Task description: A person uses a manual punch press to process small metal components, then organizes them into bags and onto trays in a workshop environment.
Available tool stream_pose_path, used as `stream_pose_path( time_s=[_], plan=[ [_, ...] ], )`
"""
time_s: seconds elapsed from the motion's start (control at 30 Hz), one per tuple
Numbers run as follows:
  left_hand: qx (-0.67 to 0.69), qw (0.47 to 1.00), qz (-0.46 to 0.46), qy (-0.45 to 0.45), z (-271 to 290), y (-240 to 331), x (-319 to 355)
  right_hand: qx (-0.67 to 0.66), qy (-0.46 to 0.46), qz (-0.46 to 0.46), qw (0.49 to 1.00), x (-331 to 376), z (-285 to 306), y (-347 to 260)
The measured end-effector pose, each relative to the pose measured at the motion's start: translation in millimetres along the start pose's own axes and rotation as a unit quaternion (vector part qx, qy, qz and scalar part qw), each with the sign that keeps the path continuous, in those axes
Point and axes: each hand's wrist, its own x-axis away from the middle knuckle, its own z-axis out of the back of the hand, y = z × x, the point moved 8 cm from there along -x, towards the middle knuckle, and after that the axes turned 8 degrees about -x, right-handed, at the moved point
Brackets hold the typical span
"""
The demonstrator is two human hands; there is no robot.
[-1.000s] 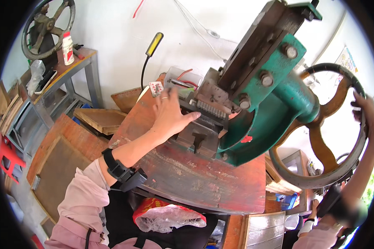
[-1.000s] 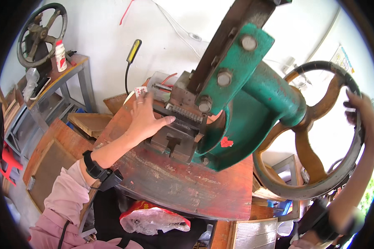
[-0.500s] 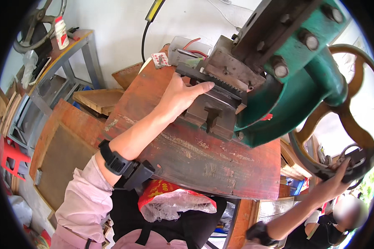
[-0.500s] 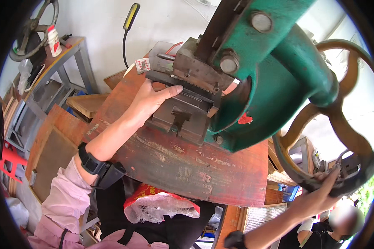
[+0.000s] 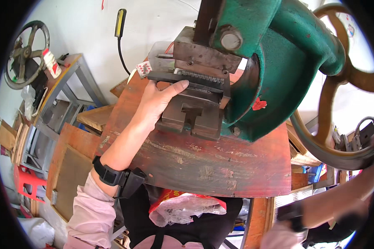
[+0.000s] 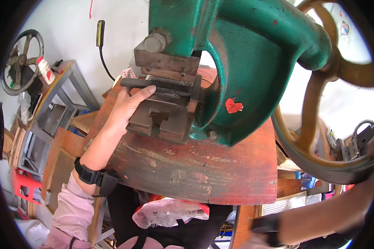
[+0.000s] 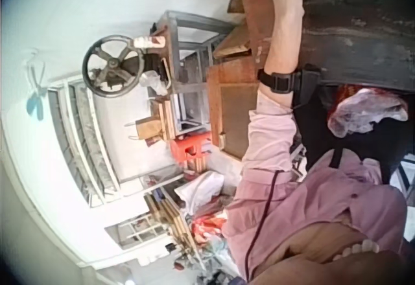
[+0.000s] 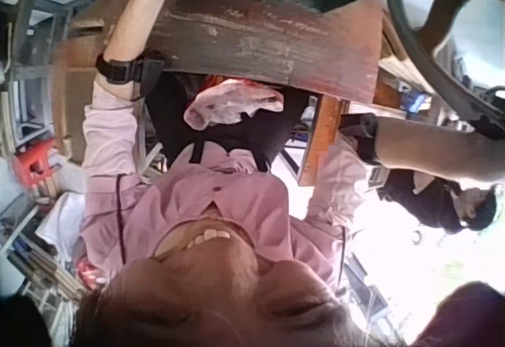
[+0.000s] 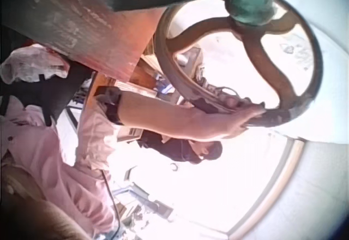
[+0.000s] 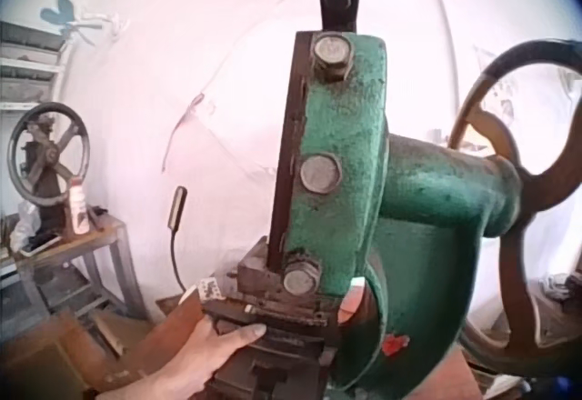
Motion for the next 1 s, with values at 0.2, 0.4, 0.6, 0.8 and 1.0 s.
stream_pose_path(
  time_s=[0.2,0.4,0.6,0.8,1.0],
  plan=[
    [0.017,0.999,-0.036,-0.002,-1,2,0,-0.094,0.11,0.145,0.979,74,-6,59],
    [-0.014,0.998,-0.064,-0.015,-4,8,3,0.048,-0.011,0.04,0.998,-12,9,-4],
    [-0.242,0.944,-0.136,0.181,35,-13,-9,0.341,-0.093,0.046,0.934,-108,-17,-55],
    [-0.564,0.756,-0.29,0.161,14,59,27,0.362,-0.094,0.19,0.908,-139,-87,-77],
    [-0.494,0.758,-0.426,0.017,-11,60,122,0.431,-0.16,0.168,0.872,-104,-82,-111]
  ],
)
